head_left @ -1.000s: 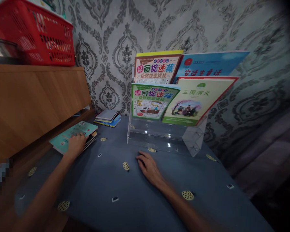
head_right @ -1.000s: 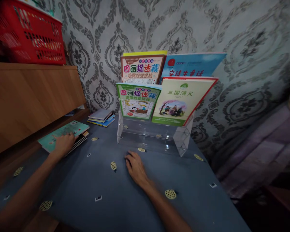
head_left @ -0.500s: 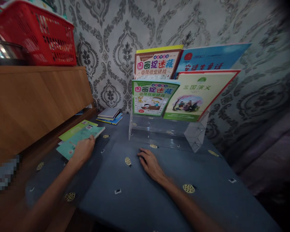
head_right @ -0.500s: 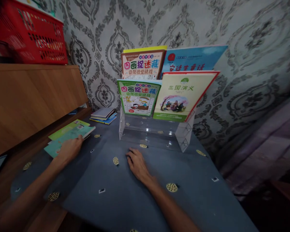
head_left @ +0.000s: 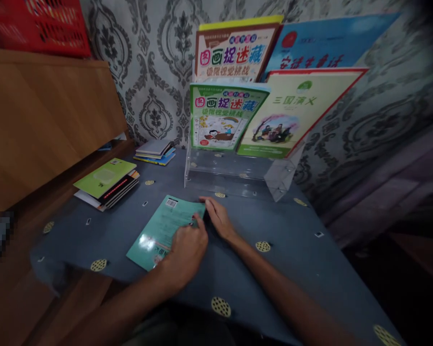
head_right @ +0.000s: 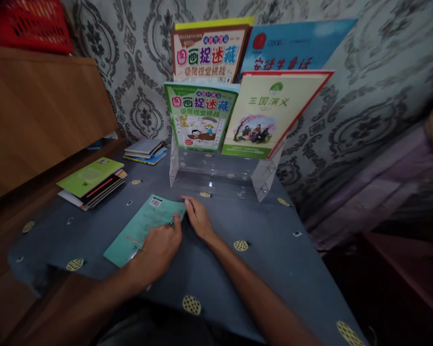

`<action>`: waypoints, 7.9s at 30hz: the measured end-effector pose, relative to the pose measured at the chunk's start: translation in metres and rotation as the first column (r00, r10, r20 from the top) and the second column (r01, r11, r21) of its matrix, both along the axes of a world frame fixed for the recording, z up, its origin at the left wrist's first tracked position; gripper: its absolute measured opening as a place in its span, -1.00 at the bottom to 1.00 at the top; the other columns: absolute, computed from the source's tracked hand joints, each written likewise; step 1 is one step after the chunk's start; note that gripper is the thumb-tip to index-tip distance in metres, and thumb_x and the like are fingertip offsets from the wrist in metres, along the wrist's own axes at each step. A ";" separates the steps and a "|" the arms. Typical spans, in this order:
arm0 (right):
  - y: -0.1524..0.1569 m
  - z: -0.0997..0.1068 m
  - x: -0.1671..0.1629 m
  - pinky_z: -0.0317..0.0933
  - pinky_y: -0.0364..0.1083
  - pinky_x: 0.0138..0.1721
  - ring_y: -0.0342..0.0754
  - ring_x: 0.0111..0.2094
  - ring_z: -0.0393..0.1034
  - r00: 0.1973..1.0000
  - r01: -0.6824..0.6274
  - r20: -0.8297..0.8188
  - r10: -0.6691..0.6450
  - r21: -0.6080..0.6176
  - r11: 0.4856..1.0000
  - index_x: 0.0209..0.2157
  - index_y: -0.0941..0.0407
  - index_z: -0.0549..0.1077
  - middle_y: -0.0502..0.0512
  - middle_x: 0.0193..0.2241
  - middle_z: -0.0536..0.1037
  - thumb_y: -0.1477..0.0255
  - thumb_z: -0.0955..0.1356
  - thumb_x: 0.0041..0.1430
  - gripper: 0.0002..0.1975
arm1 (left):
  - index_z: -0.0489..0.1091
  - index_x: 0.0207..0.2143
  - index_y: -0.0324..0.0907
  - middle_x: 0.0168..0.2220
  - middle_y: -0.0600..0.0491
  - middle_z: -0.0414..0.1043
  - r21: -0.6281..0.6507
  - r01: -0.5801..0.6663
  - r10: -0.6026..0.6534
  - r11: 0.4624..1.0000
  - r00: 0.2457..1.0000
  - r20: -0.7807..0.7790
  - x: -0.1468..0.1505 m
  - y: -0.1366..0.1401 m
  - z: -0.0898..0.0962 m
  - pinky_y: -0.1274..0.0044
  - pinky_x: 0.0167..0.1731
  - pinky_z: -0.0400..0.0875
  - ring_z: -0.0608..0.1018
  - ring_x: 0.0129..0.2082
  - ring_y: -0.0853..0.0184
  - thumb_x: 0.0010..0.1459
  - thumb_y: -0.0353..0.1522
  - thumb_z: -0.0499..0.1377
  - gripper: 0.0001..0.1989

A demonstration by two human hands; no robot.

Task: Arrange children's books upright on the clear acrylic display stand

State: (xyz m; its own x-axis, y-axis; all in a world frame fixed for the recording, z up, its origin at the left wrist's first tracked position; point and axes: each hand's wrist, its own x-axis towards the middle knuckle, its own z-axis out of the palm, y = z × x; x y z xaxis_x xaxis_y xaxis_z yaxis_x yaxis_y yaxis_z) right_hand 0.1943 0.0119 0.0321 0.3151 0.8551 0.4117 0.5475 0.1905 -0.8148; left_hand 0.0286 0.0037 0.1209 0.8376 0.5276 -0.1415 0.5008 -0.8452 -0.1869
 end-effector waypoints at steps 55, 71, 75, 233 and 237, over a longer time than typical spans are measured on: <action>-0.107 0.011 -0.085 -0.07 0.13 0.43 0.10 0.39 0.09 0.538 -0.503 0.650 0.536 -0.263 0.823 0.27 0.23 0.30 0.27 0.28 0.38 0.15 0.38 0.31 -0.36 | 0.40 0.19 -0.23 0.25 -0.11 0.40 -0.092 -0.160 0.185 0.983 0.867 0.462 -0.032 0.126 -0.065 0.33 0.17 0.39 0.51 0.18 0.17 0.41 -0.37 -0.08 -0.58; -0.151 -0.010 -0.111 0.19 0.06 0.33 -0.01 0.27 0.32 0.590 -0.437 0.750 0.301 -0.017 0.899 0.12 0.15 0.47 0.12 0.15 0.54 0.50 0.24 0.44 -0.69 | 0.36 0.22 -0.27 0.27 -0.16 0.36 -0.009 -0.145 0.137 0.989 0.906 0.400 -0.057 0.069 -0.067 0.25 0.13 0.43 0.51 0.16 0.07 0.39 -0.40 -0.09 -0.56; -0.163 -0.013 -0.115 0.20 0.07 0.32 -0.03 0.30 0.27 0.588 -0.437 0.749 0.306 -0.025 0.899 0.14 0.15 0.46 0.14 0.15 0.54 0.53 0.26 0.42 -0.67 | 0.23 0.31 -0.37 0.36 -0.23 0.21 -0.077 -0.016 0.047 0.997 0.906 0.421 -0.077 0.060 -0.078 0.26 0.30 0.25 0.27 0.37 0.09 0.41 -0.32 -0.12 -0.48; -0.010 0.021 -0.036 0.37 0.08 -0.06 0.15 -0.07 0.50 0.936 0.272 0.319 -0.150 -0.381 0.884 0.10 0.10 0.45 0.22 -0.09 0.60 0.37 0.39 0.23 -0.60 | 0.36 0.01 -0.18 -0.16 -0.08 0.52 -0.440 -0.114 0.435 0.891 0.496 0.752 -0.107 0.141 -0.075 0.20 -0.01 0.48 0.59 -0.12 0.10 0.18 -0.19 0.11 -0.60; -0.003 0.025 -0.056 0.26 0.15 0.16 0.19 0.17 0.34 0.849 0.217 0.527 -0.034 -0.289 0.932 0.08 0.16 0.48 0.34 0.14 0.46 0.40 0.32 0.31 -0.66 | 0.35 0.03 -0.12 0.07 -0.11 0.48 -0.282 0.020 0.211 0.959 0.615 0.760 -0.108 0.142 -0.091 0.17 0.18 0.33 0.48 0.13 0.10 0.29 -0.23 0.00 -0.67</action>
